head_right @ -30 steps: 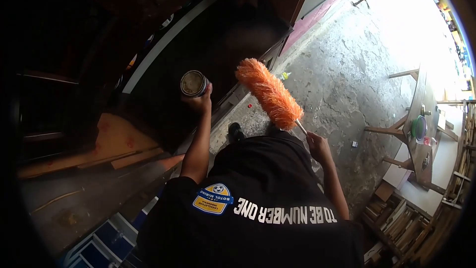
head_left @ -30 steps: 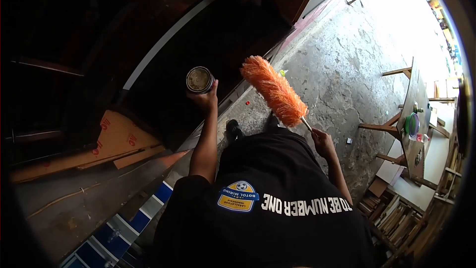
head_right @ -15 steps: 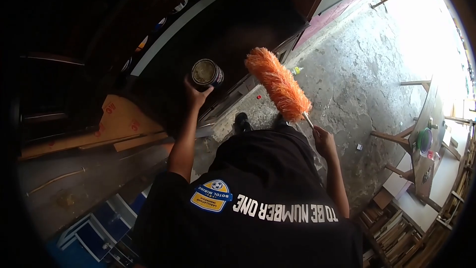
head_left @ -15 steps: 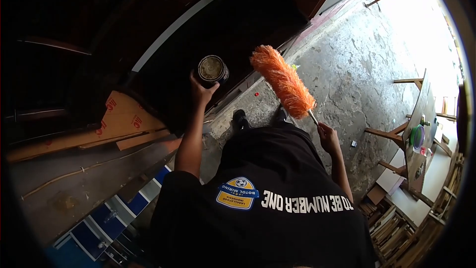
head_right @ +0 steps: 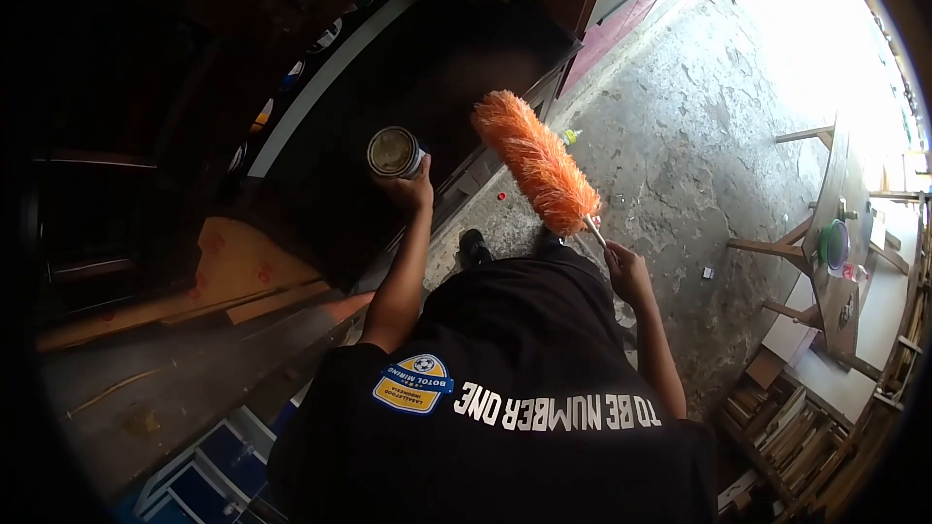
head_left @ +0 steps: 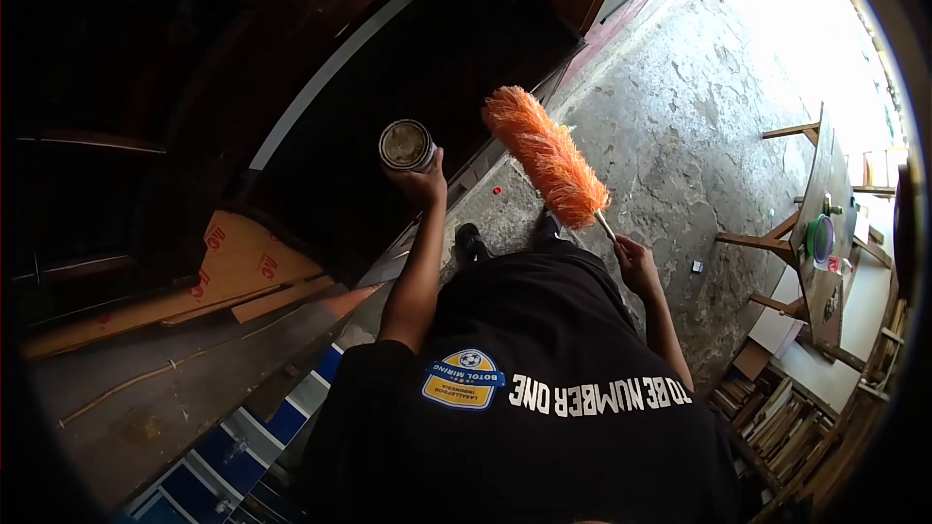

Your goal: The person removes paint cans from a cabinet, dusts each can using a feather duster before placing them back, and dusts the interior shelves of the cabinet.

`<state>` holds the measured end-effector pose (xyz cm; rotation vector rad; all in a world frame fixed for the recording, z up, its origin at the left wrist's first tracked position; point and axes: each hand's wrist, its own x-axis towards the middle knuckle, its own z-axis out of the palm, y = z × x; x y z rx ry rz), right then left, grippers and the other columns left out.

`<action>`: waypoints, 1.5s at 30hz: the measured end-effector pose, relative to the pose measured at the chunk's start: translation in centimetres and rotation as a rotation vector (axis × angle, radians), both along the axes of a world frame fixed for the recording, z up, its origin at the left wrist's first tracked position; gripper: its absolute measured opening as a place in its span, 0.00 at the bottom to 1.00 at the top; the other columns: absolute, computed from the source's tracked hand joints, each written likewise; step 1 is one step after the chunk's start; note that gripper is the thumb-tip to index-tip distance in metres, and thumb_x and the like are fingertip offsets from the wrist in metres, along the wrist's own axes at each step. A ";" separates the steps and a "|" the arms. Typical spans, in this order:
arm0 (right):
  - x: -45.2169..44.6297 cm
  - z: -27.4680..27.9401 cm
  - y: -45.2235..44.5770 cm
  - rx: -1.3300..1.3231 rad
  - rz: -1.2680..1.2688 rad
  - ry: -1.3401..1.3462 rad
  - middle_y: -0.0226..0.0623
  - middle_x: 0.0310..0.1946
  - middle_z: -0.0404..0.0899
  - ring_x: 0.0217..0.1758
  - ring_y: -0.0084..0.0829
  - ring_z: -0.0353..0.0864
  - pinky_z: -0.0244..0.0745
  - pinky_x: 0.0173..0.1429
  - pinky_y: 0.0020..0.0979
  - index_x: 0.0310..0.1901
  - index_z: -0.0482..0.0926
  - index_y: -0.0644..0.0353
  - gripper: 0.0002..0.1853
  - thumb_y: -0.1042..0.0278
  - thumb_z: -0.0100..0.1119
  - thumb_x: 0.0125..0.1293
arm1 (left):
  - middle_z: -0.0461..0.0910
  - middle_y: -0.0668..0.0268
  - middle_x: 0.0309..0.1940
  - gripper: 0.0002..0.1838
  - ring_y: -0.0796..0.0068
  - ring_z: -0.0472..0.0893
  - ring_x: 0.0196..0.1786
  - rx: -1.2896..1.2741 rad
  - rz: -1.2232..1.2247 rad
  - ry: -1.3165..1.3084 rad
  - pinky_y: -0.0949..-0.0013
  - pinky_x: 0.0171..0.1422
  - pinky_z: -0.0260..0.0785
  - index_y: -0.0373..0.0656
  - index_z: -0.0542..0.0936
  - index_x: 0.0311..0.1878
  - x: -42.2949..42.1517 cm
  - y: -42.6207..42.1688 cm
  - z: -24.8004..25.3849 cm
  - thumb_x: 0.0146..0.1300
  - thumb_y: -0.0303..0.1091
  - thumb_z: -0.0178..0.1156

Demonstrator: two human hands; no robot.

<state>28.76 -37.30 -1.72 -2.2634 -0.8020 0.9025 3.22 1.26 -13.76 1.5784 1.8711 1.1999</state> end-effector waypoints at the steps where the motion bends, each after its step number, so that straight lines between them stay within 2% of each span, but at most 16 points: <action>1: -0.1 0.2 0.0 0.015 0.004 -0.004 0.40 0.29 0.83 0.33 0.20 0.77 0.74 0.39 0.30 0.59 0.82 0.66 0.17 0.65 0.59 0.77 | 0.59 0.41 0.76 0.70 0.44 0.66 0.76 -0.001 -0.005 -0.002 0.49 0.82 0.55 0.29 0.50 0.79 1.2 -0.9 0.5 0.42 0.47 0.87; 4: 0.4 -0.3 0.0 0.042 0.045 0.001 0.38 0.27 0.80 0.32 0.19 0.74 0.73 0.38 0.29 0.59 0.82 0.66 0.17 0.64 0.59 0.77 | 0.54 0.37 0.77 0.74 0.44 0.63 0.77 -0.172 -0.088 0.202 0.51 0.81 0.58 0.27 0.47 0.79 1.3 -2.9 1.1 0.42 0.57 0.85; 6: 0.5 -0.9 -0.1 0.078 0.043 -0.020 0.37 0.26 0.78 0.31 0.19 0.73 0.72 0.37 0.28 0.59 0.82 0.66 0.17 0.64 0.59 0.77 | 0.58 0.38 0.75 0.73 0.44 0.65 0.76 -0.251 -0.209 0.024 0.51 0.79 0.61 0.26 0.48 0.78 -1.4 -2.3 0.9 0.42 0.56 0.85; 7: 0.4 -1.0 -0.2 0.107 0.040 -0.037 0.36 0.25 0.77 0.31 0.18 0.71 0.72 0.37 0.28 0.59 0.82 0.66 0.17 0.64 0.59 0.77 | 0.62 0.40 0.72 0.68 0.49 0.70 0.73 -0.250 -0.250 0.029 0.53 0.75 0.68 0.31 0.51 0.78 -2.2 -1.6 2.3 0.42 0.47 0.87; 12: -0.2 0.8 0.2 -0.010 -0.012 0.036 0.38 0.27 0.80 0.32 0.18 0.74 0.73 0.38 0.28 0.59 0.82 0.66 0.17 0.64 0.59 0.78 | 0.72 0.52 0.67 0.63 0.60 0.75 0.69 -0.021 -0.701 -0.092 0.59 0.71 0.73 0.34 0.61 0.73 -6.3 6.4 2.6 0.33 0.34 0.90; 14: -0.3 0.6 0.0 -0.034 -0.016 0.043 0.39 0.27 0.80 0.33 0.18 0.74 0.74 0.38 0.29 0.59 0.82 0.67 0.17 0.64 0.59 0.78 | 0.77 0.56 0.64 0.60 0.62 0.78 0.66 -0.353 -1.025 -0.334 0.56 0.72 0.72 0.37 0.64 0.72 -6.5 8.5 1.8 0.34 0.34 0.89; 18: -0.2 -1.2 0.0 0.084 0.006 0.022 0.44 0.28 0.81 0.32 0.20 0.76 0.74 0.39 0.30 0.60 0.81 0.66 0.17 0.65 0.58 0.78 | 0.81 0.59 0.58 0.53 0.63 0.82 0.61 -0.296 -1.023 -0.296 0.58 0.68 0.75 0.39 0.68 0.68 -5.5 7.2 3.3 0.35 0.32 0.88; 21: -1.2 1.1 2.1 0.109 0.060 -0.043 0.51 0.29 0.81 0.30 0.28 0.79 0.75 0.39 0.33 0.61 0.80 0.66 0.17 0.67 0.57 0.77 | 0.82 0.59 0.56 0.51 0.62 0.83 0.59 -0.111 -0.826 -0.189 0.58 0.67 0.75 0.38 0.70 0.66 -4.0 5.1 2.1 0.35 0.34 0.87; 23: -2.1 3.6 3.9 0.071 0.074 -0.015 0.61 0.42 0.83 0.50 0.58 0.84 0.80 0.50 0.46 0.60 0.81 0.62 0.17 0.64 0.57 0.75 | 0.83 0.57 0.56 0.53 0.59 0.83 0.58 -0.012 -0.635 -0.145 0.57 0.66 0.75 0.37 0.70 0.65 -2.2 3.5 2.3 0.33 0.39 0.88; 24: -2.4 4.8 4.7 0.073 0.068 -0.017 0.61 0.42 0.83 0.50 0.58 0.84 0.80 0.50 0.46 0.60 0.81 0.62 0.17 0.64 0.57 0.75 | 0.82 0.54 0.56 0.53 0.56 0.83 0.60 -0.004 -0.501 -0.144 0.56 0.67 0.74 0.36 0.71 0.65 -1.1 2.6 2.6 0.33 0.42 0.88; 28: -2.9 6.5 6.7 0.117 0.161 0.025 0.60 0.38 0.83 0.44 0.58 0.85 0.79 0.47 0.47 0.61 0.81 0.63 0.18 0.66 0.57 0.74 | 0.82 0.53 0.57 0.54 0.56 0.82 0.61 0.034 -0.523 -0.353 0.56 0.67 0.74 0.36 0.70 0.66 1.7 2.2 4.9 0.35 0.43 0.88; 30: -2.9 5.5 6.4 0.102 0.216 0.051 0.60 0.37 0.82 0.42 0.58 0.85 0.79 0.46 0.48 0.61 0.81 0.63 0.18 0.67 0.57 0.74 | 0.80 0.58 0.59 0.49 0.65 0.80 0.60 -0.071 -0.550 -0.382 0.60 0.71 0.71 0.38 0.73 0.66 2.6 2.9 6.0 0.38 0.37 0.86; 33: -2.2 3.7 5.8 0.120 0.239 -0.036 0.61 0.36 0.82 0.38 0.57 0.85 0.78 0.44 0.49 0.61 0.81 0.63 0.18 0.69 0.57 0.73 | 0.78 0.58 0.60 0.48 0.66 0.80 0.61 0.064 -0.613 -0.455 0.60 0.71 0.71 0.37 0.72 0.68 3.6 1.2 12.6 0.41 0.35 0.85; 35: -1.8 4.6 5.7 0.178 0.185 -0.108 0.61 0.36 0.81 0.36 0.56 0.85 0.78 0.42 0.48 0.61 0.81 0.62 0.18 0.70 0.57 0.73 | 0.78 0.59 0.59 0.46 0.66 0.80 0.61 0.076 -0.576 -0.508 0.59 0.71 0.72 0.37 0.72 0.68 4.0 1.1 13.8 0.44 0.33 0.83; 42: -1.4 7.2 5.2 0.309 0.187 -0.036 0.59 0.36 0.82 0.38 0.55 0.86 0.78 0.43 0.46 0.61 0.81 0.61 0.18 0.71 0.56 0.72 | 0.81 0.58 0.56 0.43 0.66 0.82 0.59 0.111 -0.733 -0.528 0.60 0.67 0.76 0.34 0.74 0.64 5.2 0.9 21.4 0.43 0.31 0.83; 45: 0.6 7.1 4.8 0.194 0.162 -0.061 0.58 0.35 0.82 0.38 0.55 0.86 0.77 0.42 0.45 0.63 0.81 0.60 0.19 0.71 0.57 0.72 | 0.80 0.57 0.61 0.46 0.64 0.81 0.61 0.162 -0.943 -0.581 0.60 0.68 0.76 0.34 0.72 0.68 5.2 1.3 23.0 0.43 0.32 0.83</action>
